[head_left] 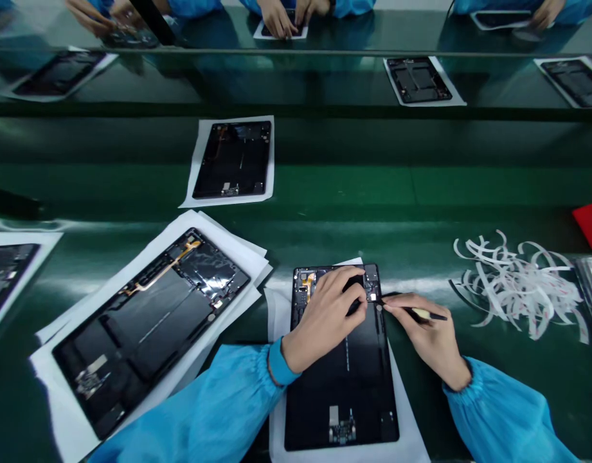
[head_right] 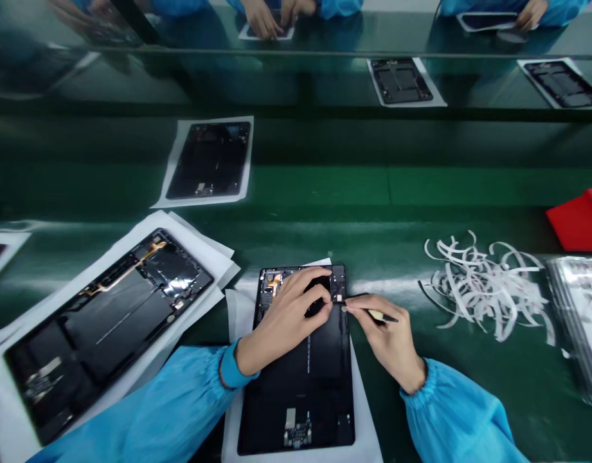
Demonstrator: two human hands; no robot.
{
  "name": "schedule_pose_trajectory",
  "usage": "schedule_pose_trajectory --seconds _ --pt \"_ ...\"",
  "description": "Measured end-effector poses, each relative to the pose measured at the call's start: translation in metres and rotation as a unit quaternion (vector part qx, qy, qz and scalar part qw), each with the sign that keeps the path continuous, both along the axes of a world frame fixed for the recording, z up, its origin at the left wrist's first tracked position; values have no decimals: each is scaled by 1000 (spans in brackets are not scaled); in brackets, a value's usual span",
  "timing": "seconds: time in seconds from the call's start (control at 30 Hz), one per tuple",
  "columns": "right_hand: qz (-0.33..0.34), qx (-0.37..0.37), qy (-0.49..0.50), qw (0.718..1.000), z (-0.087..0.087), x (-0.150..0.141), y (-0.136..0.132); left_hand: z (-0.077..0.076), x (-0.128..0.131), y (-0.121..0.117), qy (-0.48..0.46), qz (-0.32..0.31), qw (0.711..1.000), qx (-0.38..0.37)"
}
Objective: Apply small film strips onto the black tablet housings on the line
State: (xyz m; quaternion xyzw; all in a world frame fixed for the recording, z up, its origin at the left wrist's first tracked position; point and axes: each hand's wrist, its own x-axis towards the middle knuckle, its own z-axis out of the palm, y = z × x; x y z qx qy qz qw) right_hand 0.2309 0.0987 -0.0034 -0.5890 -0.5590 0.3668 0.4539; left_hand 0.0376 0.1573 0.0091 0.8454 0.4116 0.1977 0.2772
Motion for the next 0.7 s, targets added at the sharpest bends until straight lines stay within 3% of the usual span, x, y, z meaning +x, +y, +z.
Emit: schedule_pose_trajectory --seconds 0.37,0.5,0.6,0.7 --pt "-45 10 16 999 -4 5 -3 0 3 2 -20 18 999 -43" --pt "-73 22 58 995 4 7 0 4 2 4 -37 22 998 -53" --pt "-26 9 1 1000 22 -5 4 19 -14 -2 -74 27 995 -55" --pt "101 -12 -175 979 36 -29 10 34 -44 -22 -117 94 986 -68"
